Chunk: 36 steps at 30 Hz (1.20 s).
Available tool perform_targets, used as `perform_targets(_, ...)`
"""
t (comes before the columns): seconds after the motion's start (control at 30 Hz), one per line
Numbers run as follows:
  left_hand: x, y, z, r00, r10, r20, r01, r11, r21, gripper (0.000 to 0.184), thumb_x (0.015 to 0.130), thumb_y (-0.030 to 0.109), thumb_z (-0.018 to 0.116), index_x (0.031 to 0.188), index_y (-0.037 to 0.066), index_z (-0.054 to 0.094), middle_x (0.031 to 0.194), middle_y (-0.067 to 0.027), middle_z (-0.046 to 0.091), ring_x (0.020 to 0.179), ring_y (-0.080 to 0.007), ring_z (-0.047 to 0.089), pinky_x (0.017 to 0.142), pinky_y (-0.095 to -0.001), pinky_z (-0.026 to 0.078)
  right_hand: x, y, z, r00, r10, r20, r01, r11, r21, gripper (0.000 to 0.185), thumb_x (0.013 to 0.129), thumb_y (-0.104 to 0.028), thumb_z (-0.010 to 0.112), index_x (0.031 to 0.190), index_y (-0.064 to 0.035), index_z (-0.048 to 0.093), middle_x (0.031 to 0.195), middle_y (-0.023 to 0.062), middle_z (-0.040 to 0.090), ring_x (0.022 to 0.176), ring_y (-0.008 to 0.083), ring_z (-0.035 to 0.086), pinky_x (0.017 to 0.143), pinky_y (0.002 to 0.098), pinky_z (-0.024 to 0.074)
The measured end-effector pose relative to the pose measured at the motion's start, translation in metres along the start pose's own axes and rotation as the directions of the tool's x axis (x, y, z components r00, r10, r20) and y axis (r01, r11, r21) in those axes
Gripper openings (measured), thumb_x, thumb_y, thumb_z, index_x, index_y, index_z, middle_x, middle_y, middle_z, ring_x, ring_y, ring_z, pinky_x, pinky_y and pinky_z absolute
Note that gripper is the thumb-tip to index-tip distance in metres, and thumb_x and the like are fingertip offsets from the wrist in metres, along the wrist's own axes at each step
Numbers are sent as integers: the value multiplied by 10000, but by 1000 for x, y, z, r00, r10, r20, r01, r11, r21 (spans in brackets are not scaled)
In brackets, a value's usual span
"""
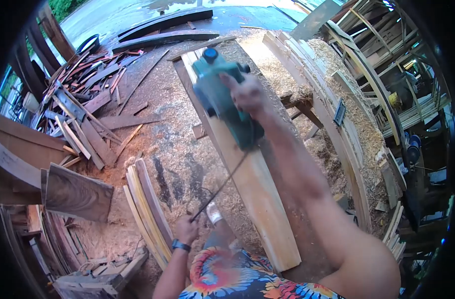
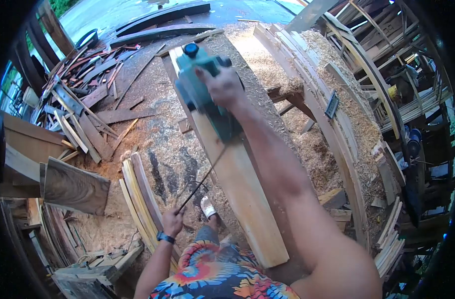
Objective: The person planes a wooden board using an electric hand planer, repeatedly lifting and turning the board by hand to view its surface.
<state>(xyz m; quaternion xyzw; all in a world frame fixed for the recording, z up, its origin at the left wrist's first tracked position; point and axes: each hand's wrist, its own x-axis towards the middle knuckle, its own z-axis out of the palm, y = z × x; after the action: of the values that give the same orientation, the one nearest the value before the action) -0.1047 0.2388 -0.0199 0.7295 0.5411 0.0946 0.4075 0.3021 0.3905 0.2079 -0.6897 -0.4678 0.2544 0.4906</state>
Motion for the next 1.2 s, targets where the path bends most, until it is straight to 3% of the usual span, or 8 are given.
perform_targets(0.1, -29, -20, -16, 995, 79, -53, -76, 995, 69, 351, 887, 309, 701, 755, -16, 700, 719, -261, 636, 678, -422, 636, 628, -497, 476, -111, -25, -17, 990, 136, 23, -136, 991, -10, 510, 958, -515, 652, 1059, -16, 692, 861, 148, 722, 753, 237, 708, 688, 371, 544)
perform_targets(0.13, -34, -25, -16, 999, 28, 14, -30, 990, 138, 346, 882, 303, 703, 757, -19, 699, 720, -263, 637, 690, -424, 642, 641, -497, 485, -150, -40, -24, 961, 268, 76, -272, 961, 49, 514, 953, -498, 667, 1074, 1, 679, 899, 155, 726, 818, 259, 722, 728, 368, 549)
perform_targets(0.23, -77, -45, 3, 966, -167, 196, 106, 952, 286, 347, 873, 332, 710, 825, -12, 713, 790, -269, 673, 778, -434, 670, 719, -493, 523, -296, -14, -39, 973, 230, 0, -230, 971, -67, 513, 917, -448, 732, 1106, 23, 658, 940, 184, 731, 918, 277, 729, 790, 381, 552)
perform_targets(0.37, -131, -39, 26, 894, -202, 401, 83, 952, 293, 411, 886, 412, 701, 931, 3, 721, 930, -271, 702, 890, -433, 678, 793, -501, 530, -448, -33, -66, 891, 454, 3, -454, 890, 40, 506, 893, -397, 767, 1138, 31, 651, 961, 200, 736, 908, 272, 735, 794, 379, 552)
perform_targets(0.53, -191, -41, 71, 786, -140, 603, -89, 938, 334, 558, 897, 544, 648, 972, -4, 717, 984, -265, 691, 954, -438, 669, 845, -512, 529, -578, -58, -88, 830, 555, -46, -551, 807, -213, 469, 838, -385, 823, 993, 26, 658, 806, 144, 728, 752, 227, 735, 675, 364, 549)
perform_targets(0.6, -201, -30, 74, 767, -141, 626, -113, 931, 347, 524, 901, 509, 646, 960, -7, 716, 1042, -268, 677, 985, -439, 659, 872, -508, 522, -609, -56, -89, 830, 554, -64, -557, 817, -149, 447, 824, -369, 840, 971, 15, 665, 793, 135, 727, 730, 209, 731, 660, 355, 548)
perform_targets(0.9, -202, -52, 81, 786, -120, 607, -68, 959, 277, 351, 862, 341, 680, 907, -6, 710, 993, -263, 664, 959, -436, 644, 869, -501, 515, -609, -46, -81, 840, 541, -51, -543, 833, -107, 415, 813, -335, 856, 961, 10, 680, 796, 135, 736, 743, 206, 743, 666, 342, 554)
perform_targets(1.2, -154, -55, 61, 809, -167, 563, -18, 951, 308, 497, 940, 468, 644, 950, -25, 711, 884, -309, 686, 874, -476, 677, 775, -528, 520, -475, -46, -52, 882, 471, -28, -471, 882, -13, 340, 849, -271, 826, 960, 13, 678, 817, 168, 746, 779, 189, 750, 673, 341, 567)
